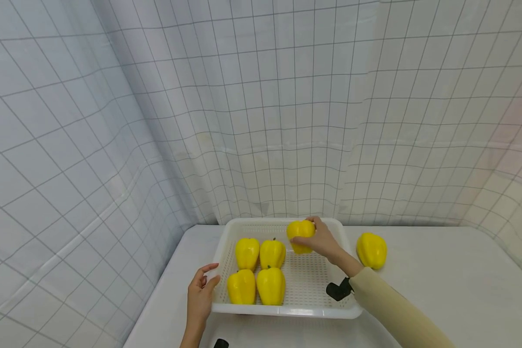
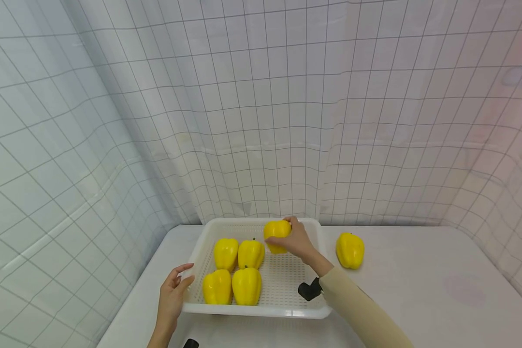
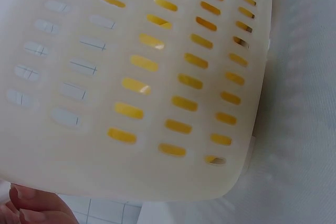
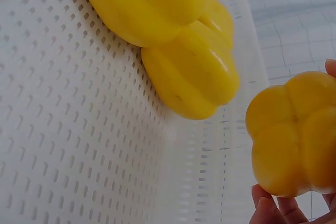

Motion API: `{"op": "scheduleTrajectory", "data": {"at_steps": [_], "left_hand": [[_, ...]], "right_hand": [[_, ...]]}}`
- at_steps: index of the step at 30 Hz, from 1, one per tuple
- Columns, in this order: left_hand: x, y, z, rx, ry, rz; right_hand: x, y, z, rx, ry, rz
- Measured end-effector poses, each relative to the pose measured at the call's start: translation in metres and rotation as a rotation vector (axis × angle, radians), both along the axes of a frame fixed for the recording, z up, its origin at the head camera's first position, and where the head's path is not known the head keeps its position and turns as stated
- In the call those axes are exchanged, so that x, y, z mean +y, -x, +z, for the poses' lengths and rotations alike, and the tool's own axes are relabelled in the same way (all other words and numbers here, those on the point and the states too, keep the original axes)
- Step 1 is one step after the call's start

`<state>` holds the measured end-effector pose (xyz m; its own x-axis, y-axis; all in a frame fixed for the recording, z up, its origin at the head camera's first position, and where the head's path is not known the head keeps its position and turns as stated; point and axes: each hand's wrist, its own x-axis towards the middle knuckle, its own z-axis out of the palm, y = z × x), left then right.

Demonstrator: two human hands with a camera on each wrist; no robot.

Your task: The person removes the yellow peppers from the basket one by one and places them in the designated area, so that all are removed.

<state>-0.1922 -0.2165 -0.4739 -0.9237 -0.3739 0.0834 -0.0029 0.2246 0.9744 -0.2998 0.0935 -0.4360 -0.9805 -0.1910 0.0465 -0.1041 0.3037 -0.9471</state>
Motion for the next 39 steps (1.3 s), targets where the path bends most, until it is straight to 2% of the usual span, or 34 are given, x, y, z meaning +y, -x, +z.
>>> {"op": "scheduleTrajectory", "data": {"at_steps": [10, 23, 29, 32, 35, 37, 39], "left_hand": [[-0.001, -0.001, 0.0, -0.004, 0.02, 0.006], [0.0, -0.001, 0.001, 0.01, 0.028, 0.013], [0.0, -0.001, 0.001, 0.001, 0.023, 0.012], [0.0, -0.001, 0.001, -0.004, 0.023, 0.014], [0.0, -0.001, 0.0, -0.008, 0.022, 0.014], [0.0, -0.001, 0.0, -0.009, 0.022, 0.013], [0.0, -0.001, 0.0, -0.008, 0.023, 0.015]], "right_hand": [[0.012, -0.005, 0.009, 0.018, 0.082, -0.003], [0.03, -0.024, 0.025, 0.02, 0.116, -0.095], [0.045, -0.031, 0.026, 0.085, 0.142, -0.158], [0.055, -0.028, 0.016, 0.132, 0.144, -0.186], [0.07, -0.011, -0.011, 0.215, 0.139, -0.228], [0.081, -0.009, -0.021, 0.257, 0.203, -0.207], [0.094, 0.007, -0.043, 0.299, 0.196, -0.225]]}}
